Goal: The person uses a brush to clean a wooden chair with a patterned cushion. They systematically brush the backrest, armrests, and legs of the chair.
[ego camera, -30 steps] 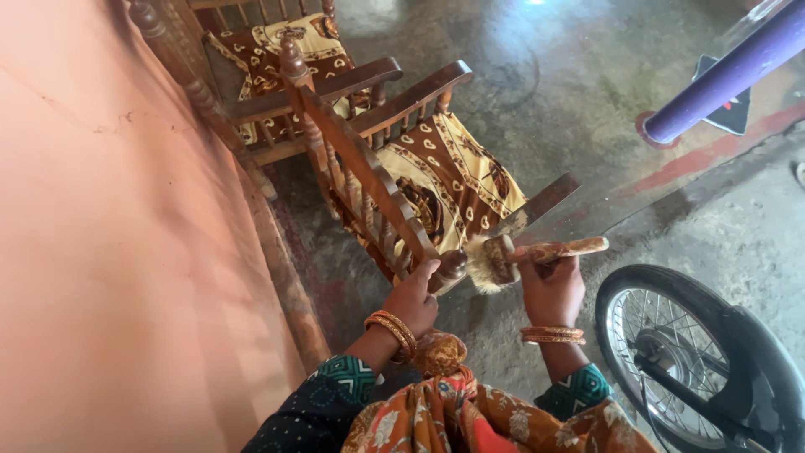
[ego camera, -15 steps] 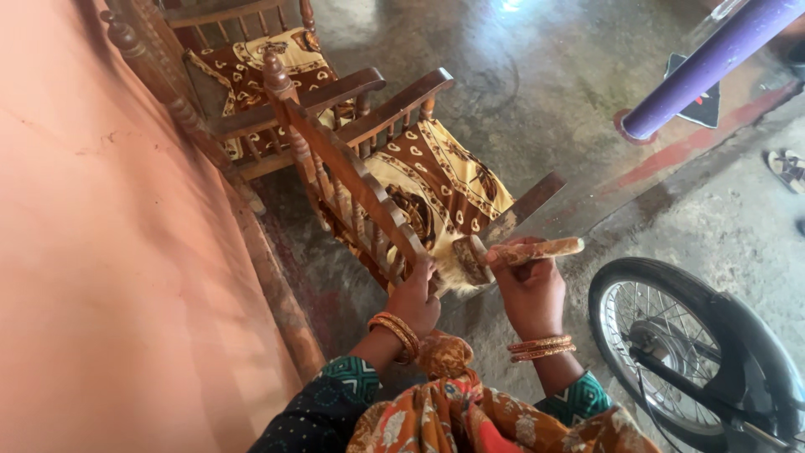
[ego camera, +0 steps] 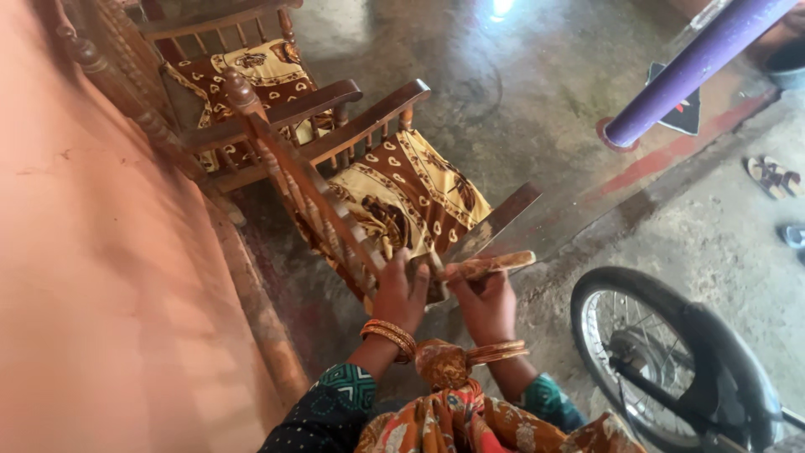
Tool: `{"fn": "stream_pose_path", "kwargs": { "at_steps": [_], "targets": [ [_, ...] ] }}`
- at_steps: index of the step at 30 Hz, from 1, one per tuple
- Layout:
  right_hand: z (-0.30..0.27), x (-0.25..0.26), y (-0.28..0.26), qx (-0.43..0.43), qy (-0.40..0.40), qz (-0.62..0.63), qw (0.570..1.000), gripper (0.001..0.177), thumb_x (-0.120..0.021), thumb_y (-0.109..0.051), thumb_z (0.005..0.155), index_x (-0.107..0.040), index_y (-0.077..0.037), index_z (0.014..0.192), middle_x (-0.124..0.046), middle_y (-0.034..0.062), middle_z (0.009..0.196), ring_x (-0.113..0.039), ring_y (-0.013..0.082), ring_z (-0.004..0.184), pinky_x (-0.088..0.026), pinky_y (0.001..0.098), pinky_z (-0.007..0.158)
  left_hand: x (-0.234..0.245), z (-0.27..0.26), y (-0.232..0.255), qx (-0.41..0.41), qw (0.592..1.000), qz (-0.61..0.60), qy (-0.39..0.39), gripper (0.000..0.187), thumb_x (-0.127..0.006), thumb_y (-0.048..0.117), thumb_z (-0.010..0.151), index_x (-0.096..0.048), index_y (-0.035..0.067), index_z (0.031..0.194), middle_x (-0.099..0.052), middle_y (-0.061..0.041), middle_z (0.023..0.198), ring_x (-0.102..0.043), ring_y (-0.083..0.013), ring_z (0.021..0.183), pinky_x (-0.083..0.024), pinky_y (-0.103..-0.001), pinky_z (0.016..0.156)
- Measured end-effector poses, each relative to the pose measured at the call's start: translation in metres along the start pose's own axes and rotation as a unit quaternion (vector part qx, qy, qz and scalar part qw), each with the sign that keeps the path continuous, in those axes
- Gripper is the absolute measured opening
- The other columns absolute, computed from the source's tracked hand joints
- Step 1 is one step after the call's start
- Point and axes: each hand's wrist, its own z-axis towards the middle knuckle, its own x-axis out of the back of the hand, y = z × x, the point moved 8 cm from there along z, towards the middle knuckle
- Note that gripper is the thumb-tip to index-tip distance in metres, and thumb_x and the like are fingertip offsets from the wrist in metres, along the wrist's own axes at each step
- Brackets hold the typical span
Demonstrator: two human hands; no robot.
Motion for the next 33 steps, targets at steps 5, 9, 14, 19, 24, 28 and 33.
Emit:
{"fn": "stream_pose_path", "kwargs": {
  "at_steps": [5, 9, 14, 19, 24, 28, 33],
  "targets": [
    [0.026, 0.026, -0.011, 0.034, 0.002, -0.093, 0.995, 0.043, -0.084, -0.029, 0.082, -0.066, -0.001, 0.109, -0.078, 0.0093, 0.093, -0.075, 0.0148, 0.082, -0.06, 0.0302, 0.073, -0.029, 0.003, -0.006, 0.03, 0.994, 0.042, 0.093, 0.061, -0.05, 0.046, 0.102, -0.049, 0.0, 0.142, -0.056, -0.023, 0.139, -0.054, -0.0407, 0.128, -0.043, -0.052, 0.106],
    [0.055, 0.049, -0.005, 0.011, -0.028, -0.046, 0.998, 0.046, -0.084, -0.03, 0.082, -0.064, 0.0, 0.112, -0.078, 0.0083, 0.092, -0.074, 0.0119, 0.082, -0.059, 0.0277, 0.072, -0.041, 0.01, 0.002, 0.025, 0.981, 0.124, 0.149, 0.05, -0.056, 0.043, 0.101, -0.062, 0.001, 0.128, -0.068, -0.018, 0.122, -0.06, -0.037, 0.119, -0.038, -0.053, 0.115],
    [0.08, 0.067, 0.004, 0.014, -0.083, 0.004, 0.996, 0.044, -0.084, -0.029, 0.083, -0.066, 0.002, 0.108, -0.079, 0.0078, 0.092, -0.073, 0.0113, 0.082, -0.059, 0.0265, 0.073, -0.046, 0.012, 0.005, 0.098, 0.959, 0.198, 0.175, 0.04, -0.062, 0.036, 0.094, -0.066, 0.007, 0.121, -0.069, -0.012, 0.125, -0.048, -0.0369, 0.131, -0.036, -0.05, 0.115],
    [0.097, 0.087, -0.004, 0.016, -0.12, 0.04, 0.992, 0.044, -0.082, -0.029, 0.083, -0.063, 0.0, 0.111, -0.078, 0.0077, 0.095, -0.074, 0.011, 0.085, -0.06, 0.0271, 0.073, -0.048, 0.014, 0.009, 0.217, 0.934, 0.235, 0.159, 0.041, -0.061, 0.029, 0.093, -0.064, 0.011, 0.129, -0.055, -0.008, 0.144, -0.032, -0.0411, 0.144, -0.022, -0.055, 0.117],
    [0.113, 0.107, -0.014, 0.034, -0.126, 0.094, 0.987, 0.039, -0.08, -0.021, 0.087, -0.061, 0.001, 0.113, -0.077, 0.0083, 0.098, -0.074, 0.0124, 0.089, -0.059, 0.0273, 0.076, -0.068, 0.017, 0.036, 0.142, 0.913, 0.317, 0.212, 0.044, -0.064, 0.024, 0.087, -0.063, 0.008, 0.128, -0.039, -0.013, 0.159, -0.023, -0.0326, 0.151, -0.001, -0.064, 0.121],
    [0.133, 0.124, -0.008, 0.036, -0.113, 0.163, 0.979, 0.039, -0.078, -0.012, 0.087, -0.057, -0.002, 0.117, -0.074, 0.0056, 0.102, -0.073, 0.0108, 0.093, -0.06, 0.0248, 0.078, -0.115, 0.029, 0.039, 0.046, 0.943, 0.26, 0.204, 0.048, -0.063, 0.017, 0.085, -0.057, 0.008, 0.133, -0.039, -0.015, 0.159, -0.025, -0.0312, 0.153, -0.011, -0.059, 0.124],
    [0.17, 0.15, -0.004, 0.031, -0.106, 0.148, 0.983, 0.031, -0.076, -0.012, 0.092, -0.06, -0.002, 0.116, -0.072, 0.0053, 0.101, -0.069, 0.0094, 0.092, -0.055, 0.0233, 0.078, -0.157, 0.057, 0.025, 0.064, 0.96, 0.214, 0.168, 0.053, -0.063, 0.013, 0.084, -0.054, 0.009, 0.135, -0.036, -0.015, 0.161, -0.029, -0.0328, 0.151, -0.023, -0.059, 0.12]
  ]
}}
